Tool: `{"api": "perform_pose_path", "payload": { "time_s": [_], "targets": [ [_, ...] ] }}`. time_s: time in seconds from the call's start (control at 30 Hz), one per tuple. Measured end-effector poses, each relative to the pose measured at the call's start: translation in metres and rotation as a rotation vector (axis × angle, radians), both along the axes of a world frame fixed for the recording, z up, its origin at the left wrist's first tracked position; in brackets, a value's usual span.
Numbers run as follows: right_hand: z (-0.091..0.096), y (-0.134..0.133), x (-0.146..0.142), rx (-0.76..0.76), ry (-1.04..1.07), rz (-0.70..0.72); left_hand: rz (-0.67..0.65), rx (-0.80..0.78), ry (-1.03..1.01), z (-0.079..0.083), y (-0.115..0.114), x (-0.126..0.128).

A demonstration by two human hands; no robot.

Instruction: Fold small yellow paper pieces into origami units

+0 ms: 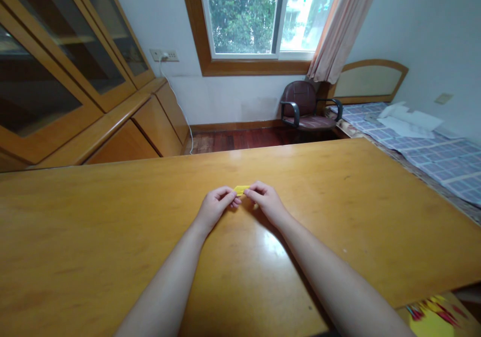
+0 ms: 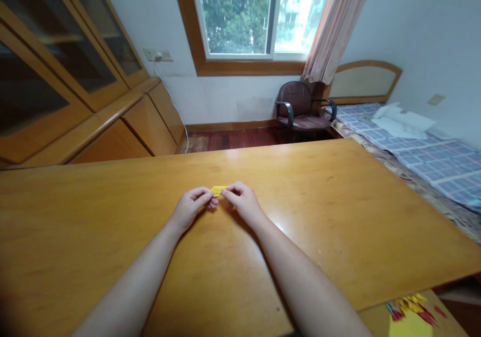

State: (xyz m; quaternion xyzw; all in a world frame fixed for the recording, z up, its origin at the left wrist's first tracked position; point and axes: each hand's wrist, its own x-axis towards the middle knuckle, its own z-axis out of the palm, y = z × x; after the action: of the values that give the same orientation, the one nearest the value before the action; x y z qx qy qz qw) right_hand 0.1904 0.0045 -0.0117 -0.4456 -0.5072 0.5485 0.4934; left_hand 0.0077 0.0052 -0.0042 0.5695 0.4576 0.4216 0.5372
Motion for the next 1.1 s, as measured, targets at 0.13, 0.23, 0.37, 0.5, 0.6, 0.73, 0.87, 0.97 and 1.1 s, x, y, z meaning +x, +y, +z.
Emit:
{"api": "perform_pose_path", "payload": {
  "time_s": [0.13, 0.23, 0.37, 0.5, 0.6, 0.73, 0.87, 0.97, 1.1],
  "targets": [
    [-0.0012, 0.0007, 0.0002, 0.030, -0.029, 0.005, 0.013, 0.000, 0.003, 0.0006, -0.0002, 0.0006],
    [-0.0025, 0.0011, 0.0003, 0.059, -0.069, 0.004, 0.001, -0.014, 0.000, 0.0005, -0.0003, 0.0011],
    [-0.0027, 0.0011, 0.0003, 0.083, -0.107, -0.008, -0.021, -0.022, -0.003, 0.0017, -0.0004, 0.0024],
    [-0.0013, 0.0013, 0.0006, 0.091, -0.099, -0.009, -0.027, -0.023, 0.001, 0.0021, -0.0007, 0.0029],
    [0.0005, 0.0008, 0.0010, 0.115, -0.120, 0.018, -0.054, 0.006, 0.025, 0.0007, -0.0013, 0.0024],
    [0.0027, -0.0012, 0.0012, 0.120, -0.142, 0.036, -0.075, 0.028, 0.079, -0.0013, -0.0019, 0.0011],
    [0.0020, -0.0020, 0.0009, 0.097, -0.150, 0.043, -0.093, 0.016, 0.085, -0.0022, -0.0024, -0.0006],
    [-0.0003, -0.0012, 0.0007, 0.096, -0.145, 0.043, -0.110, 0.003, 0.072, -0.0027, -0.0026, -0.0013],
    [-0.0030, -0.0004, 0.0015, 0.098, -0.124, 0.057, -0.115, -0.016, 0.057, -0.0024, -0.0023, -0.0009]
  ]
}}
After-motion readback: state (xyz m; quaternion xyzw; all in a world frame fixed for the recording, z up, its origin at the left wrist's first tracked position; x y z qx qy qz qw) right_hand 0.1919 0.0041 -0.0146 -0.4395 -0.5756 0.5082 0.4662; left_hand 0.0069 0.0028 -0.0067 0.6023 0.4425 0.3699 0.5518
